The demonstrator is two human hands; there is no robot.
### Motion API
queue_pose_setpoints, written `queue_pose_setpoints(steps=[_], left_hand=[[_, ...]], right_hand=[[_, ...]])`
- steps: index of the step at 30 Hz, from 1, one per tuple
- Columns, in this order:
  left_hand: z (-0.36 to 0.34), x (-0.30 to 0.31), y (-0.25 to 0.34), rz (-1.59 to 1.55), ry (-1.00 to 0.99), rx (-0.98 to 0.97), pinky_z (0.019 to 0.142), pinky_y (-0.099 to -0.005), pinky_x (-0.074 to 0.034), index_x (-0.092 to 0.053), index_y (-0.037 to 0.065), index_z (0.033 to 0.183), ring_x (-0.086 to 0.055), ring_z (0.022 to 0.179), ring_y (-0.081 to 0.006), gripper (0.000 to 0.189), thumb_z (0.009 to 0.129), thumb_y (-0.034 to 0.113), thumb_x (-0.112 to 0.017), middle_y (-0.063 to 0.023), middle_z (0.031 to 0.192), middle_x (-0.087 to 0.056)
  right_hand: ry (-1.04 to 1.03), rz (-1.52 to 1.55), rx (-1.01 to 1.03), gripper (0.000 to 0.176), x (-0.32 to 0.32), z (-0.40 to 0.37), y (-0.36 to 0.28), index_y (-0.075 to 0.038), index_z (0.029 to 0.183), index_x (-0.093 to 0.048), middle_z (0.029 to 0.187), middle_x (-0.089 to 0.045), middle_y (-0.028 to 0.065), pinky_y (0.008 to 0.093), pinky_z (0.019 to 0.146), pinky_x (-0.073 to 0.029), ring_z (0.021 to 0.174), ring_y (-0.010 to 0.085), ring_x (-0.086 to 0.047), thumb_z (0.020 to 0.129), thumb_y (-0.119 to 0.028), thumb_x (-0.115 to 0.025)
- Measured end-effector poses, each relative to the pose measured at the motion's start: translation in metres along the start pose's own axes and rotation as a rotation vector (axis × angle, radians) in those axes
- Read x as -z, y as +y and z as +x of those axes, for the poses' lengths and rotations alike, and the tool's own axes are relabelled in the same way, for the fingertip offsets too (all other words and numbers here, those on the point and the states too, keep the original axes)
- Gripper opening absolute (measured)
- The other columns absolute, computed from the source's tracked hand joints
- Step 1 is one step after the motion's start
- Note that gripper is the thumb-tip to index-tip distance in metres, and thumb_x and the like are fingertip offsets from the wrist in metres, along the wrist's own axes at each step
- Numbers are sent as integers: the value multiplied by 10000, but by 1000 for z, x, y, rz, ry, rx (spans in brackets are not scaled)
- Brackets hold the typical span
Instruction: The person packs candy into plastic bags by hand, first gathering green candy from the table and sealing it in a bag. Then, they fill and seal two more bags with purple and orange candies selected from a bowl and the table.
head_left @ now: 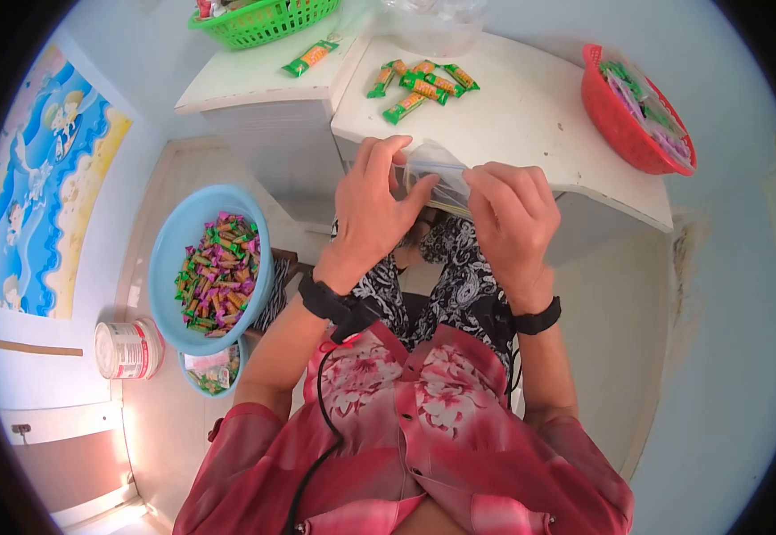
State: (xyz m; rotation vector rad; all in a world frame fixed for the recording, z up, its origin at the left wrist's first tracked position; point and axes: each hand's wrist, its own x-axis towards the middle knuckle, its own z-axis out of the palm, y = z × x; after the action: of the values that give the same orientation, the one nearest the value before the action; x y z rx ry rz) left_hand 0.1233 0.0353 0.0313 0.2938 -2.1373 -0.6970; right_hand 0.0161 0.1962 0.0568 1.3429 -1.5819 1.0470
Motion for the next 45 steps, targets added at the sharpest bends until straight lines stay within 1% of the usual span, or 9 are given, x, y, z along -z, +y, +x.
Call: queue_pose_setpoints(steps=[6,18,24,27,32,37,40,43,45], left_hand=[[24,-3,3,0,162,-478,664,-365,-551,-716,65,1083,-659,800,-261,307,801,1,-823,-87,1073,-642],[-9,-14,-62,-15,135,-26,548,-350,-486,-703,70,1015,-616,622,-236,215,828,-17,-762,-67,838,-627],[-12,18,-65,-85,244,139,543,-264,-421,-697,38,1022,-550,630,-103,165,882,-29,-753,-43,788,-614],[-7,20,-72,-128,317,111,526,-204,-329,-695,29,1038,-435,613,9,61,986,40,-725,53,755,-633],[7,3,-67,-191,325,97,545,-193,-343,-699,26,1068,-455,645,0,102,973,18,-734,56,784,-614],[38,-31,-68,-191,360,-48,548,-206,-383,-702,38,1078,-479,637,-20,135,954,3,-743,42,785,-604],[57,-50,-49,-112,333,-83,558,-338,-497,-678,68,1043,-638,630,-232,255,823,-51,-725,-90,811,-647],[60,-86,-47,-41,297,-142,535,-306,-469,-695,71,1019,-587,579,-171,183,869,-2,-770,-68,791,-641],[50,-97,-37,0,160,-89,573,-364,-502,-694,78,970,-634,640,-244,128,877,46,-777,-78,816,-625]], right_hand=[[44,-17,129,291,-5,16,15,-72,943,-742,952,-729,45,358,676,-544,818,238,-649,660,-5,-764],[-292,288,-270,166,-69,31,63,-74,1048,-738,1003,-745,110,423,741,-561,896,328,-700,893,-17,-723],[-530,179,-160,282,-131,39,91,-98,1119,-737,1090,-744,121,455,777,-581,976,351,-718,907,0,-579],[-597,100,-151,249,-150,36,96,-91,1070,-725,1051,-733,123,476,762,-577,963,350,-721,898,-7,-566],[-592,-62,-187,97,-145,23,103,-67,932,-678,956,-703,119,481,703,-558,911,351,-722,902,-58,-587],[-395,-65,-357,157,-82,13,106,-75,1044,-730,948,-722,98,434,663,-544,795,302,-713,909,-151,-705],[-228,-27,-600,235,-41,10,97,-83,1144,-752,947,-735,54,387,652,-529,728,207,-683,918,-146,-759],[-138,101,-729,289,-1,7,79,-45,1214,-731,994,-729,52,330,725,-518,808,149,-659,932,-92,-771],[-123,109,-670,309,15,-3,68,-23,1231,-710,1019,-723,82,328,774,-523,869,175,-673,933,-82,-767]])
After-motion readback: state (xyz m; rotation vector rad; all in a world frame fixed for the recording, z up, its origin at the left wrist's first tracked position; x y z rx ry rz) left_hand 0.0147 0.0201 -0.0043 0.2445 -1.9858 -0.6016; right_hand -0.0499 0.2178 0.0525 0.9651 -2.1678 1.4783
